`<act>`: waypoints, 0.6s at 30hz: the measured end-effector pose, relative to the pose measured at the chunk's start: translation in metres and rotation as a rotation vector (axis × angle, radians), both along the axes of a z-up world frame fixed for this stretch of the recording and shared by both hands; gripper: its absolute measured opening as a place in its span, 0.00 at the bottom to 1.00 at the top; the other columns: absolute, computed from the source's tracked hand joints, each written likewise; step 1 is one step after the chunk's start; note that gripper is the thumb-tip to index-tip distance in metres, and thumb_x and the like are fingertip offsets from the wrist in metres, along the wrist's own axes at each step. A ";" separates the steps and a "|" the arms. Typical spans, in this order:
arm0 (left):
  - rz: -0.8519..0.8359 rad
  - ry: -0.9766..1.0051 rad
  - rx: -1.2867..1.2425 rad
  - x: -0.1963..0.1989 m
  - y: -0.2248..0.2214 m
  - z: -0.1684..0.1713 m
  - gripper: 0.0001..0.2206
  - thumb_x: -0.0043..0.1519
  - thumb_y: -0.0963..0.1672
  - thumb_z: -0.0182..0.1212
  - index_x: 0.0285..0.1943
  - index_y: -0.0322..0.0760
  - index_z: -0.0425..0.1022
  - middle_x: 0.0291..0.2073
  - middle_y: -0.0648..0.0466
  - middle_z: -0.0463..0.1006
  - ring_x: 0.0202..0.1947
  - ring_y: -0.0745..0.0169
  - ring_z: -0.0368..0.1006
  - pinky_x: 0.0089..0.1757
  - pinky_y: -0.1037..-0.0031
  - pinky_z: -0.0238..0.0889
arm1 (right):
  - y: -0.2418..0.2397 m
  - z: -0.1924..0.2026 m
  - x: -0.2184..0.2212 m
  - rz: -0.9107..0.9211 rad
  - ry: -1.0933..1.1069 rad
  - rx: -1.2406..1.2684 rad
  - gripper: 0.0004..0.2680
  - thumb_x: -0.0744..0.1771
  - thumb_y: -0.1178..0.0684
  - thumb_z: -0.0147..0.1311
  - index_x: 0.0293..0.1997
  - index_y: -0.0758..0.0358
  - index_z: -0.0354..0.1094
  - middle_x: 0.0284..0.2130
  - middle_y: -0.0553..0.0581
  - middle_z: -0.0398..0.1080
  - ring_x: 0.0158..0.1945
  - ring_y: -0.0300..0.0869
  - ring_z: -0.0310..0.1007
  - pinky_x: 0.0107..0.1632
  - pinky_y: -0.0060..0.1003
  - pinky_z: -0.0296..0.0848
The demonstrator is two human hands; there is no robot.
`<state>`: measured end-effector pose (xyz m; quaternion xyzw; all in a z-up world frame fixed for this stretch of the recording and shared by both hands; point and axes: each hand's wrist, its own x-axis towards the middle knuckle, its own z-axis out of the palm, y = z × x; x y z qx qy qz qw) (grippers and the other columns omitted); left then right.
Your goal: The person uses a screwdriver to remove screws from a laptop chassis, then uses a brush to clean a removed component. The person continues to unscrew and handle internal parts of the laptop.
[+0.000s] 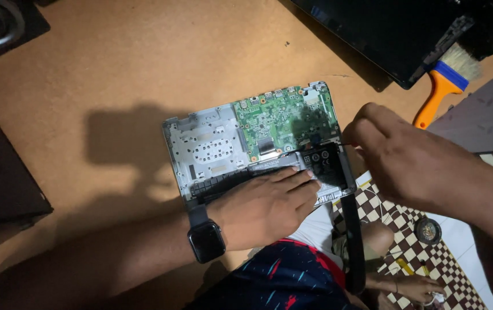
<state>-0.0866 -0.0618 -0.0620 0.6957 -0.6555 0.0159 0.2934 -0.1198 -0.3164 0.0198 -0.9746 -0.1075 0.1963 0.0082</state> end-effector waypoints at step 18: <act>-0.009 0.018 0.014 -0.001 -0.001 -0.007 0.14 0.64 0.41 0.52 0.53 0.22 0.74 0.59 0.37 0.73 0.61 0.40 0.69 0.64 0.58 0.59 | 0.015 0.011 0.004 -0.006 -0.104 -0.130 0.07 0.71 0.47 0.44 0.50 0.56 0.58 0.24 0.56 0.75 0.16 0.50 0.74 0.21 0.48 0.71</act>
